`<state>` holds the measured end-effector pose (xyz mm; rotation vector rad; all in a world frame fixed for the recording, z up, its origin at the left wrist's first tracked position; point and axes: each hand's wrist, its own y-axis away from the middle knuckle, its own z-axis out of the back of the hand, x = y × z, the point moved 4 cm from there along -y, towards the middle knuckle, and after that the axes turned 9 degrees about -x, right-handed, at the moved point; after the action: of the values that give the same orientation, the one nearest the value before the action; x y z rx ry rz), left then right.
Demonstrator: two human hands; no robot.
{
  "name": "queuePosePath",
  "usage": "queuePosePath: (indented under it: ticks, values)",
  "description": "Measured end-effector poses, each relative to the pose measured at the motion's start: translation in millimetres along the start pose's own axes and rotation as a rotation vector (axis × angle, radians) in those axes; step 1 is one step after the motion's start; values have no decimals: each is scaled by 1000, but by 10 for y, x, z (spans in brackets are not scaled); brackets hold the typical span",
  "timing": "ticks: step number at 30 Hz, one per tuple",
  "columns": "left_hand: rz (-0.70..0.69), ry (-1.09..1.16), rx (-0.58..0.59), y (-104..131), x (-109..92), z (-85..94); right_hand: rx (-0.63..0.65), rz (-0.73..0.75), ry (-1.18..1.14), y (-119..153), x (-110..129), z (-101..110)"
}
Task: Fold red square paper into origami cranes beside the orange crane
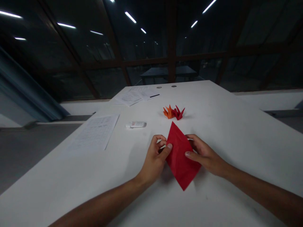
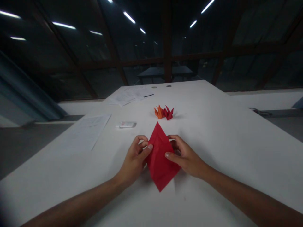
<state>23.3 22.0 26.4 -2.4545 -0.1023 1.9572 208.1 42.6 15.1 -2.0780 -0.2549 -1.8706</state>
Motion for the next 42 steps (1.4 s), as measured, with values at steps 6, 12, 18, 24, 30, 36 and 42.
queuePosePath:
  ticks: [6, 12, 18, 24, 30, 36, 42]
  values:
    - [-268, -411, 116, -66, -53, 83, -160, -134, -90, -65, -97, 109]
    - [-143, -307, 27, -144, 56, 184, -220, -32, -34, -135, -39, 266]
    - [1, 35, -98, -215, 140, 281, -107, 294, 353, -115, -50, 351]
    - [2, -86, -84, -194, 165, 286, -295, 747, 937, 1, -4, 300]
    - [-19, -231, 2, -172, 136, 250, 13, 985, 1278, 109, 75, 97]
    - [-119, -441, 160, -158, 125, 206, 103, 1079, 1326, 166, 131, -2]
    - [-232, -483, 340, -104, 51, 143, -17, 841, 1066, 114, 150, 1]
